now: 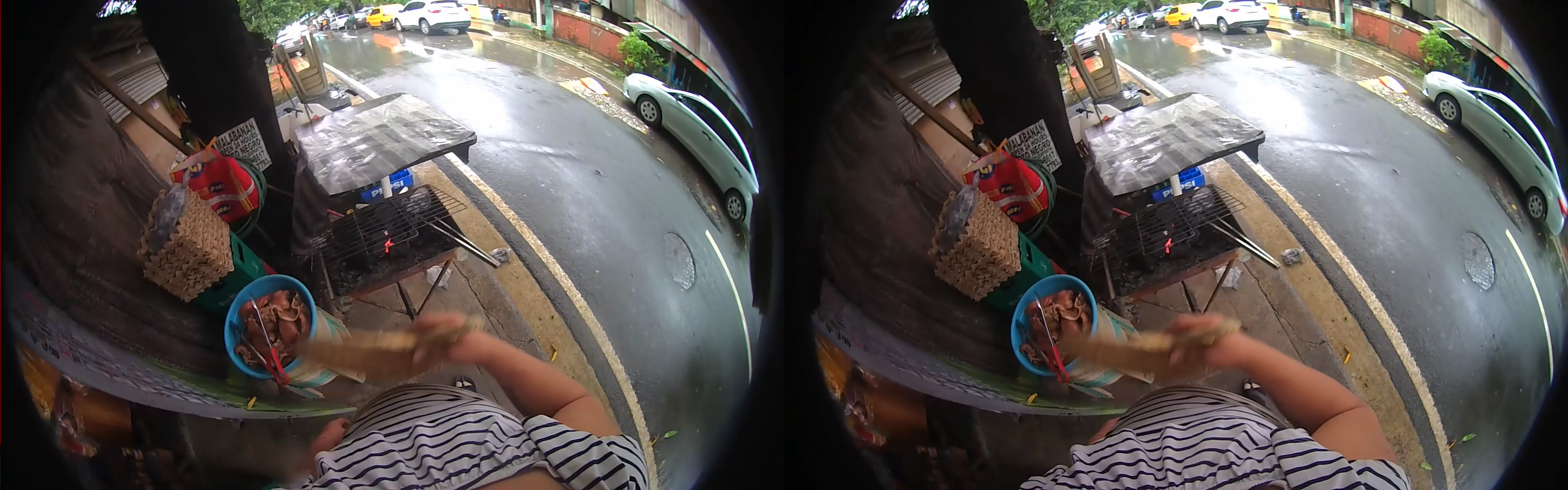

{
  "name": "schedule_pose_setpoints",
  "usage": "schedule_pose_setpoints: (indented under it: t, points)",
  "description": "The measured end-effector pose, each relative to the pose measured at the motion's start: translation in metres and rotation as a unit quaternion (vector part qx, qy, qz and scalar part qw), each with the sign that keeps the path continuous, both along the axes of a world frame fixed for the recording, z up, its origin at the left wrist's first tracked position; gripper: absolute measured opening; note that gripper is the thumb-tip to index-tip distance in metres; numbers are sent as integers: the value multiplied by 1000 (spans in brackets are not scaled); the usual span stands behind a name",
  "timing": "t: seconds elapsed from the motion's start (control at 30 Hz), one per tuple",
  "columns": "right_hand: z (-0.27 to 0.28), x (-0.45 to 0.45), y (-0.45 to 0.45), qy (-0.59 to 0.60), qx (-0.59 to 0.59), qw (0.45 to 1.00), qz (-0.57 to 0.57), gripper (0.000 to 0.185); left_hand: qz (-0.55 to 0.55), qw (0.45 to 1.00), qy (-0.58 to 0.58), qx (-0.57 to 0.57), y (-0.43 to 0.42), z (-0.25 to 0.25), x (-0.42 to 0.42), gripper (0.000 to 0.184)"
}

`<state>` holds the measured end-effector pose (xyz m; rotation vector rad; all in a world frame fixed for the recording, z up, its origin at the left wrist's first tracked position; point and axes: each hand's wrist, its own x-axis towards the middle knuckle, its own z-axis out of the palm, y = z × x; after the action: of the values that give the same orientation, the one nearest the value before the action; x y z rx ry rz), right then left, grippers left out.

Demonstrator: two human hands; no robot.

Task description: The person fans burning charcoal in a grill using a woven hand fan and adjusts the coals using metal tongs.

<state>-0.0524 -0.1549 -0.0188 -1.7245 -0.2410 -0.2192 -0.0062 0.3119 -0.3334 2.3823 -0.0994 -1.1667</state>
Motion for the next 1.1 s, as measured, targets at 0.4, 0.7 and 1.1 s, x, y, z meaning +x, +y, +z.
schedule_pose_setpoints:
  t: [0.4,0.7,1.1]
  points:
    - [-11,22,-10,56,51,981,-180,22,6,999,9,45,-11,44,-28,43]
    - [-14,32,-15,20,4,977,-211,25,-7,998,6,64,-20,48,-21,39]
    - [-24,37,-11,89,-97,980,-149,32,25,998,-15,52,-10,25,-22,39]
